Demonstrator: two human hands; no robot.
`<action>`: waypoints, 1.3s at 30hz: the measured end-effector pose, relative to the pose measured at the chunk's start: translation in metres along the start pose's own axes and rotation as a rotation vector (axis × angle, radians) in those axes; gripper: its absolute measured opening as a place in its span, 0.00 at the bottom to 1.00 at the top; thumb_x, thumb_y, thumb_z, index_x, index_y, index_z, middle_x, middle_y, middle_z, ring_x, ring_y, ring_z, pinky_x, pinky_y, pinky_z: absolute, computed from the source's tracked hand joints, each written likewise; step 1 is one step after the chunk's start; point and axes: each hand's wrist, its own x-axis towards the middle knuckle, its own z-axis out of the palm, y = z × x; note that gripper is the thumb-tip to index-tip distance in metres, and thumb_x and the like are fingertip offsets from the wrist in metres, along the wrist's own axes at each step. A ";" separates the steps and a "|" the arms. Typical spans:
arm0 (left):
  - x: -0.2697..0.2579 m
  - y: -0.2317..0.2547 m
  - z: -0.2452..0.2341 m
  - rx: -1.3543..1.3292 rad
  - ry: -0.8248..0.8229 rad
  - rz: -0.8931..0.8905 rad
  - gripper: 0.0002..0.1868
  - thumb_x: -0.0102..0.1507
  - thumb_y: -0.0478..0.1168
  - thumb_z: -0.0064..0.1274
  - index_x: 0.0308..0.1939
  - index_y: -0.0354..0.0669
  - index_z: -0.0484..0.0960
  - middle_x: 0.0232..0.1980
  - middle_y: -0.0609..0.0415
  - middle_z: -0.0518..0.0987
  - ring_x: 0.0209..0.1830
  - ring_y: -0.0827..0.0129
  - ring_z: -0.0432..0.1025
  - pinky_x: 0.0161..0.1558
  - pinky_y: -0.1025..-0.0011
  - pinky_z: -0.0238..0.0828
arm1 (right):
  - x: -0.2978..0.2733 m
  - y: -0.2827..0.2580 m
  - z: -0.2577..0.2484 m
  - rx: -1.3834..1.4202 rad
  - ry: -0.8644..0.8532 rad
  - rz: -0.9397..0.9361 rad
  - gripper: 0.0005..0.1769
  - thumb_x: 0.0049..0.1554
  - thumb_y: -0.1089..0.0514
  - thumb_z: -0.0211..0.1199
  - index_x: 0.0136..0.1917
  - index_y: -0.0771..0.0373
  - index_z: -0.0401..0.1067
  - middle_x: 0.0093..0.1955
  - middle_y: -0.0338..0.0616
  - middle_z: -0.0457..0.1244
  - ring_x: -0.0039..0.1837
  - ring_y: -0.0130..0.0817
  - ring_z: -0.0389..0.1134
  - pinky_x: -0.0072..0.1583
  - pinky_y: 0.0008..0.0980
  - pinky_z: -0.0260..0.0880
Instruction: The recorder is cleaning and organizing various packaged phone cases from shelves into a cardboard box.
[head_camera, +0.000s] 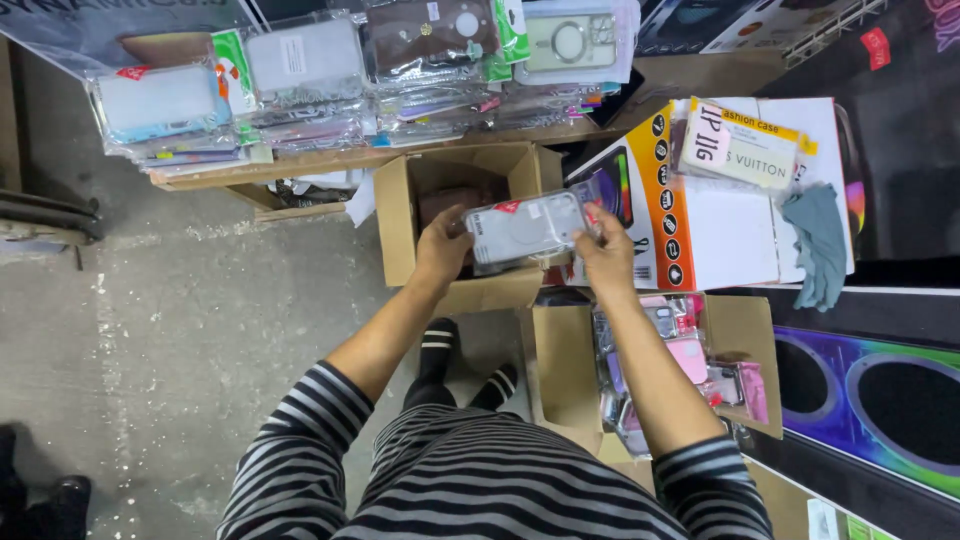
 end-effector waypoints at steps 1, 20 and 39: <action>0.001 0.000 -0.004 0.002 -0.001 -0.001 0.32 0.58 0.37 0.60 0.67 0.55 0.77 0.48 0.48 0.86 0.47 0.58 0.81 0.37 0.60 0.84 | -0.001 0.002 0.009 0.001 0.001 0.002 0.29 0.55 0.65 0.68 0.69 0.54 0.72 0.56 0.51 0.65 0.53 0.34 0.67 0.51 0.37 0.78; 0.015 0.001 -0.007 0.290 0.061 0.187 0.28 0.61 0.30 0.46 0.64 0.56 0.79 0.58 0.44 0.75 0.64 0.43 0.70 0.66 0.53 0.67 | -0.012 0.059 0.060 -0.537 -0.215 0.087 0.30 0.59 0.58 0.61 0.75 0.44 0.66 0.75 0.60 0.54 0.76 0.58 0.56 0.74 0.48 0.56; 0.018 0.238 0.227 0.783 -0.322 0.972 0.46 0.57 0.50 0.68 0.75 0.52 0.64 0.77 0.39 0.61 0.80 0.36 0.47 0.68 0.32 0.53 | 0.066 -0.061 -0.134 -0.787 0.345 -0.460 0.22 0.55 0.68 0.61 0.64 0.64 0.74 0.61 0.61 0.65 0.66 0.60 0.65 0.69 0.52 0.62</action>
